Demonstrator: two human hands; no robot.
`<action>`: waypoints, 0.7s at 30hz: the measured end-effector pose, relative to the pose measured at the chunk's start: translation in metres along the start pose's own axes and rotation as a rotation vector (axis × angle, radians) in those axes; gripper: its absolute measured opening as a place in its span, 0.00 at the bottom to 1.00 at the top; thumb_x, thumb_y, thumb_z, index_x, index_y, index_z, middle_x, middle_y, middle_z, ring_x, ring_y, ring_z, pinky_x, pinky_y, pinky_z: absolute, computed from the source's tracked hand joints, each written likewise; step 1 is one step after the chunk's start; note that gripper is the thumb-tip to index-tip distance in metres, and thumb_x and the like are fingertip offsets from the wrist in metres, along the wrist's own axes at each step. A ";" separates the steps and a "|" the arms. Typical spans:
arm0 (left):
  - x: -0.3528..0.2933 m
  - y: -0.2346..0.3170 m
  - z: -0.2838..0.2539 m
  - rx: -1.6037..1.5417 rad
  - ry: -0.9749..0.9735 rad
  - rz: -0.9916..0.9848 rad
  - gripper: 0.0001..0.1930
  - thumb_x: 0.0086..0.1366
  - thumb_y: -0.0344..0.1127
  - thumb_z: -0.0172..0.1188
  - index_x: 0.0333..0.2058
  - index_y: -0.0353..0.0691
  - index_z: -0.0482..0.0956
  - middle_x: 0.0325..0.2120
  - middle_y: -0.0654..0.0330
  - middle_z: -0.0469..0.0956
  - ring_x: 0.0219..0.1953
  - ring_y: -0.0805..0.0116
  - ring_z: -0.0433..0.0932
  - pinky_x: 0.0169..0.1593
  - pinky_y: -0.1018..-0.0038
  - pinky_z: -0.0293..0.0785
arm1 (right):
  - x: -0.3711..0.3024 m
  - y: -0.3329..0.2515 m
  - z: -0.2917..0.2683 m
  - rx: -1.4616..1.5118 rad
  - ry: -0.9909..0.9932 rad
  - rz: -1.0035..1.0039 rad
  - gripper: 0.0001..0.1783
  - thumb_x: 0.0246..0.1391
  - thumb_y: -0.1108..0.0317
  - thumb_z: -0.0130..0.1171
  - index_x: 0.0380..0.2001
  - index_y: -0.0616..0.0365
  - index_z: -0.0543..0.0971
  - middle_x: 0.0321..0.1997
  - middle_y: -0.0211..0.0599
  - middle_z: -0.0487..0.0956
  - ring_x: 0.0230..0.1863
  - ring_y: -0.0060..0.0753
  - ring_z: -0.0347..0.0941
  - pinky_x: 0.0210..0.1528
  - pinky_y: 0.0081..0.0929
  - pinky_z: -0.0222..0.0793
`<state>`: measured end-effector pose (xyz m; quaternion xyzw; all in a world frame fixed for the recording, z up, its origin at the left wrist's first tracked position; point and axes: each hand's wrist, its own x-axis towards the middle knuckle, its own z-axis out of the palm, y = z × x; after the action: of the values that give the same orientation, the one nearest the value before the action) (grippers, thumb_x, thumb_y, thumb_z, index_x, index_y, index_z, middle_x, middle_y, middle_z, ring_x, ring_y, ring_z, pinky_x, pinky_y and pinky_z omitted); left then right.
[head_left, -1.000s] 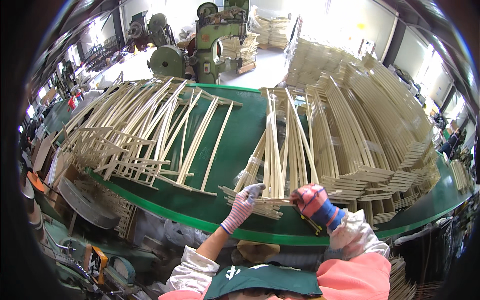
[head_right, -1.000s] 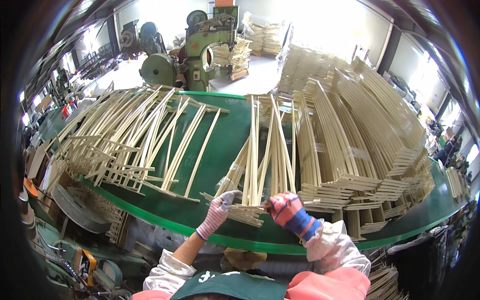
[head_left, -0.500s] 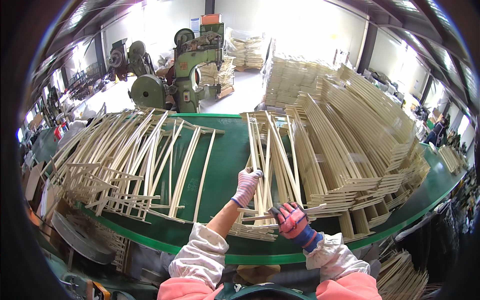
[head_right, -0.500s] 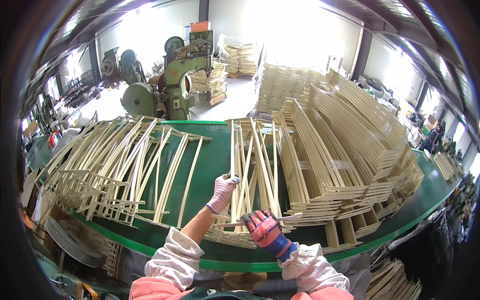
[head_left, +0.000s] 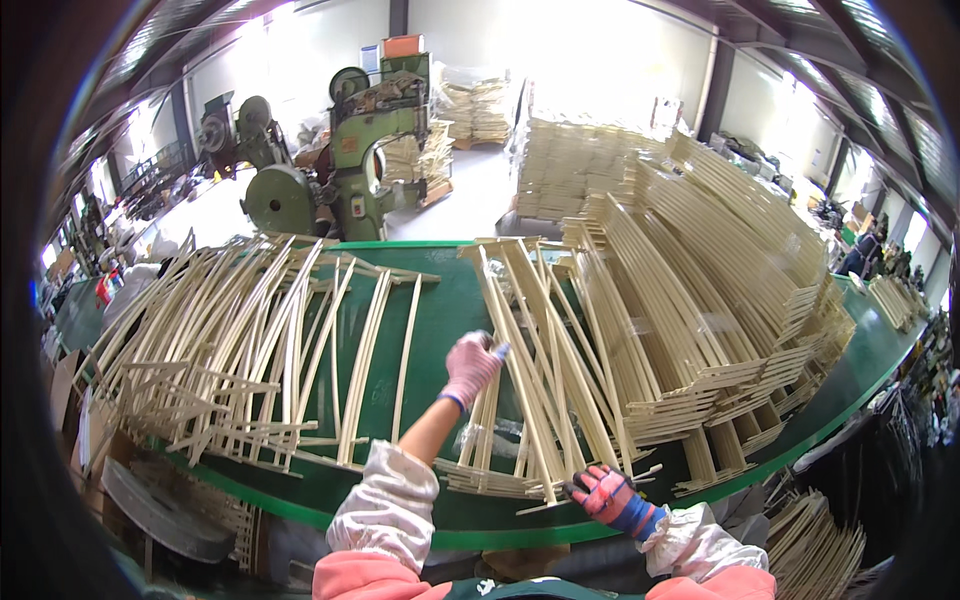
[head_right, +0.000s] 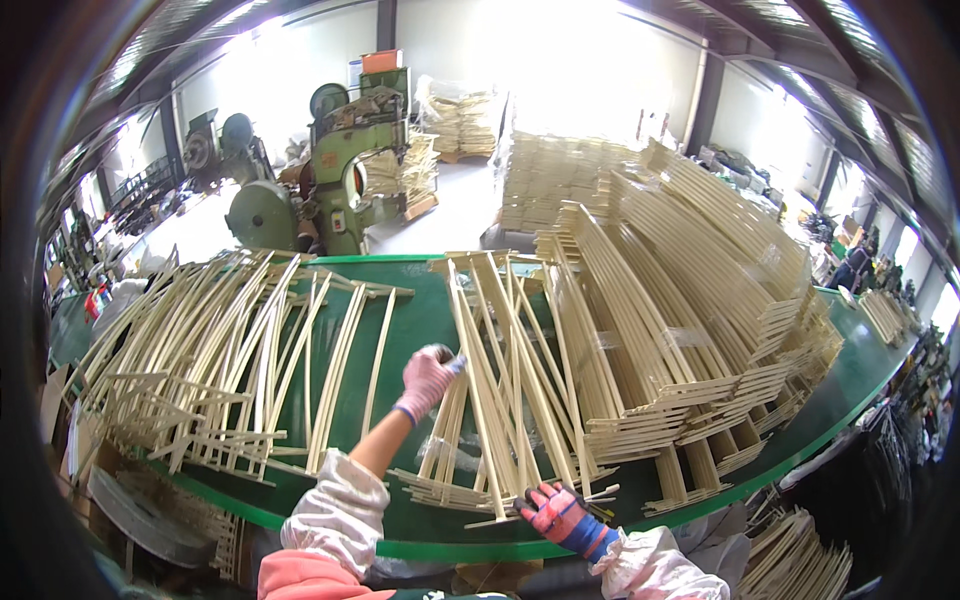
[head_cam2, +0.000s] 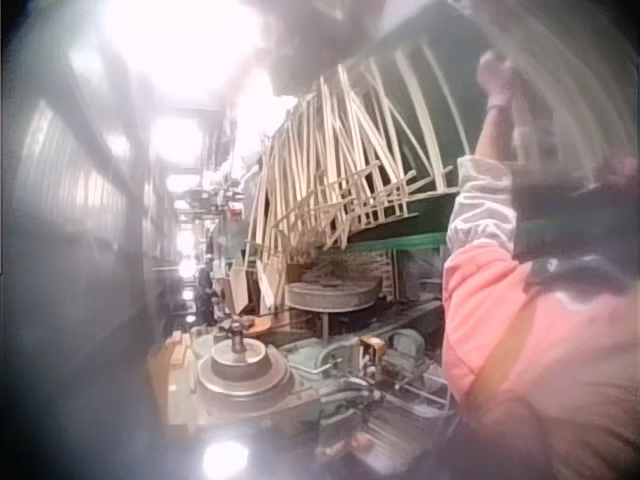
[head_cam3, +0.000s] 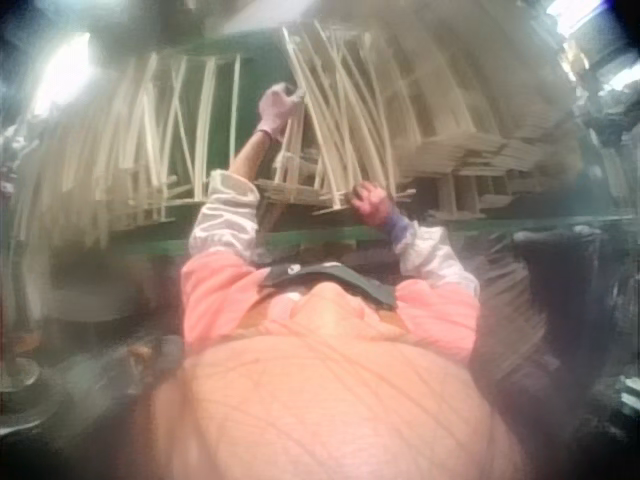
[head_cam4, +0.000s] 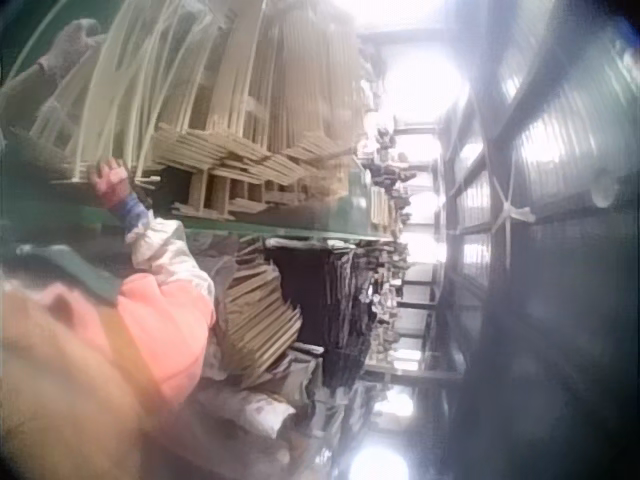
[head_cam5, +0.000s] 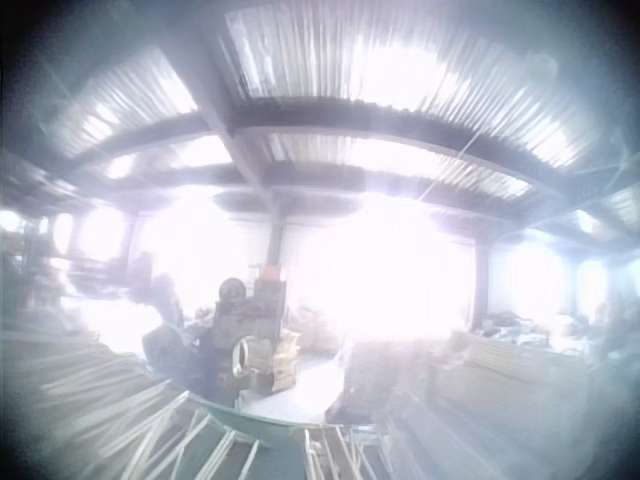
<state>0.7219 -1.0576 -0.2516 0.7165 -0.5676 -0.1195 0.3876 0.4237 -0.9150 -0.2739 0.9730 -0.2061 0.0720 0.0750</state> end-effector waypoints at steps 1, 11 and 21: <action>0.026 0.002 0.001 0.093 0.094 0.057 0.21 0.49 0.52 0.62 0.32 0.40 0.79 0.31 0.53 0.78 0.35 0.57 0.77 0.39 0.66 0.72 | -0.001 0.001 0.003 0.012 -0.044 -0.009 0.17 0.46 0.63 0.47 0.41 0.48 0.75 0.36 0.38 0.74 0.39 0.40 0.70 0.38 0.35 0.67; 0.223 -0.041 0.083 0.265 0.190 -0.058 0.17 0.52 0.45 0.58 0.36 0.39 0.77 0.30 0.53 0.78 0.35 0.55 0.79 0.37 0.66 0.75 | 0.016 0.003 -0.024 0.137 0.004 0.069 0.22 0.41 0.66 0.50 0.45 0.50 0.73 0.33 0.34 0.72 0.37 0.37 0.71 0.37 0.33 0.68; 0.103 -0.208 0.061 -0.061 0.202 -0.406 0.16 0.54 0.35 0.57 0.41 0.36 0.75 0.36 0.50 0.78 0.40 0.56 0.77 0.45 0.65 0.71 | 0.029 0.009 -0.072 0.398 0.485 0.266 0.24 0.30 0.71 0.57 0.39 0.50 0.76 0.25 0.30 0.74 0.31 0.36 0.71 0.36 0.34 0.66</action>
<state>0.8681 -1.1654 -0.4089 0.8122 -0.3662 -0.1396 0.4321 0.4382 -0.9217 -0.1979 0.8876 -0.2894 0.3495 -0.0797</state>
